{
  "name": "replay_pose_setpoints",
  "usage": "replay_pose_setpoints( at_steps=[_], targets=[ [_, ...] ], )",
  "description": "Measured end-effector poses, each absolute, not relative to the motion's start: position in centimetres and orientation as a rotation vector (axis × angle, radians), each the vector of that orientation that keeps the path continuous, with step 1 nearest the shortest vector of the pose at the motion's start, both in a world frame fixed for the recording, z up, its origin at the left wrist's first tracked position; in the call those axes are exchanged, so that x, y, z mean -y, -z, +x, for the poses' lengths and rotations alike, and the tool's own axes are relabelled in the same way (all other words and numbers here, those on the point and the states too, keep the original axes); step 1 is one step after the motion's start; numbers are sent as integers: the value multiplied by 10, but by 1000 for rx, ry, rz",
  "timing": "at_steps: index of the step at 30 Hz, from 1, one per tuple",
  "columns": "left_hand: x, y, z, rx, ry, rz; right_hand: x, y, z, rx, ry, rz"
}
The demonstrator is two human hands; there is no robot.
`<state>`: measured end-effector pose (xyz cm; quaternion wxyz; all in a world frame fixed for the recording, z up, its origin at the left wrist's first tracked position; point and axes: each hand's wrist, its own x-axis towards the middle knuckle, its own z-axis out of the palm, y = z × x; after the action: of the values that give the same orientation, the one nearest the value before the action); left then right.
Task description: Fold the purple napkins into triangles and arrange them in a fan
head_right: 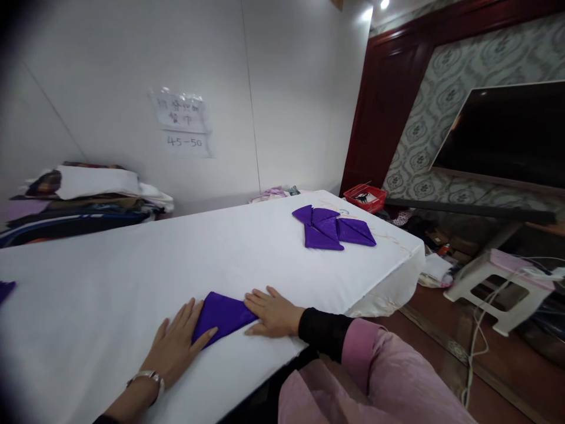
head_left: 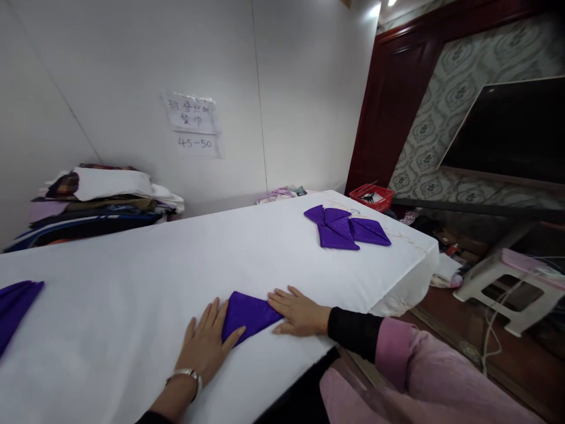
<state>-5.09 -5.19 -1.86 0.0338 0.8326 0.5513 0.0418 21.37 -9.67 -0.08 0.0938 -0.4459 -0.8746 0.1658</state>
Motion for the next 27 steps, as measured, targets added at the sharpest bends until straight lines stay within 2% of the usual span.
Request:
replay_pose_setpoints(
  at_steps=[8,13,19,27],
  targets=[
    [53,20,-52,-1714,-182,2574,110,-19,227,2557,-480,-1542],
    [56,13,-49,-1712,-114,2571,96,-39,183,2582,-315,-1286],
    [56,14,-49,-1737,-89,2561,69,-18,142,2685,-254,-1145],
    [56,19,-57,-1753,-42,2546,68,1,154,2684,-305,-1151]
  ],
)
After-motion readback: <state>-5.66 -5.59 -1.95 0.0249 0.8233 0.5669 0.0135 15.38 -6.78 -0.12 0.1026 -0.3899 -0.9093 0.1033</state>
